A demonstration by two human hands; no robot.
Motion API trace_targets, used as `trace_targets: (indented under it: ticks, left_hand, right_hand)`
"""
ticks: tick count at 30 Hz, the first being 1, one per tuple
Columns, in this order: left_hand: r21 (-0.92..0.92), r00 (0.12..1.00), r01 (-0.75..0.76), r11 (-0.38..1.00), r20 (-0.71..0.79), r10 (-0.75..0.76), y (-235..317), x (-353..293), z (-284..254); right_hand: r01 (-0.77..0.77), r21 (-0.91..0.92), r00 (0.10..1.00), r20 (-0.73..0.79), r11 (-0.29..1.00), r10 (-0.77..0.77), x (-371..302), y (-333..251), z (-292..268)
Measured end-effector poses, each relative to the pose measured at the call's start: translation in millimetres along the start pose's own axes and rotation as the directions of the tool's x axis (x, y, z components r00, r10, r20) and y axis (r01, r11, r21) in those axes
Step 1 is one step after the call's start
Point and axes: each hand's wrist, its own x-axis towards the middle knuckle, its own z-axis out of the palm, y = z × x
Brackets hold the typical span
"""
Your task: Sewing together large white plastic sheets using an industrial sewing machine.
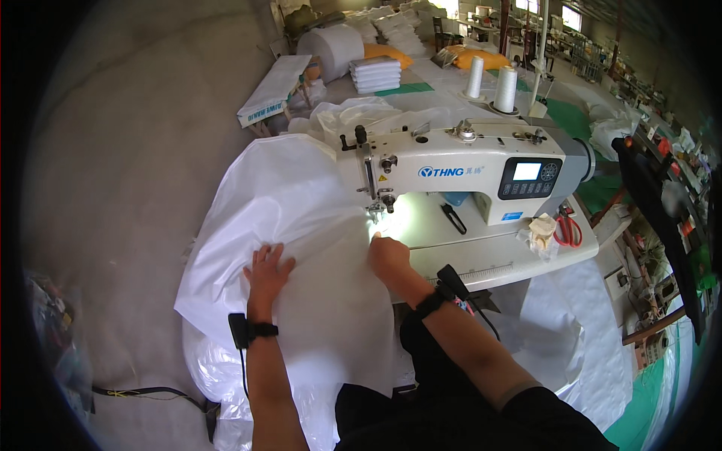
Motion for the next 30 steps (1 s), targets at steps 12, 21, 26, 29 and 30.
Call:
trace_targets:
  ticks: [12,21,26,29,30]
  left_hand:
    - [0.117,0.993,-0.102,0.988,0.078,0.093,2.9,86.1,1.1]
    - [-0.085,0.995,-0.089,0.992,-0.043,0.086,30.5,-104.6,-8.4]
    - [0.077,0.998,-0.058,0.995,0.014,0.057,3.5,-56.5,3.2]
    - [-0.062,0.982,-0.116,0.991,0.141,0.123,-16.2,-9.4,-6.3]
    - [-0.080,0.981,-0.127,0.989,0.135,0.137,-18.8,-2.5,-8.3]
  right_hand:
    - [-0.682,0.710,0.707,0.578,-0.175,-0.408,-131.8,-4.7,26.5]
    - [-0.197,0.923,0.707,0.368,0.331,-0.604,-199.5,-18.5,110.2]
    - [-0.508,0.861,0.625,0.366,-0.003,-0.689,-227.3,-64.9,59.6]
    - [-0.700,0.712,0.548,0.479,-0.062,-0.686,-252.2,-53.7,31.0]
    - [-0.612,0.785,0.481,0.468,0.099,-0.742,-260.7,-43.1,27.1]
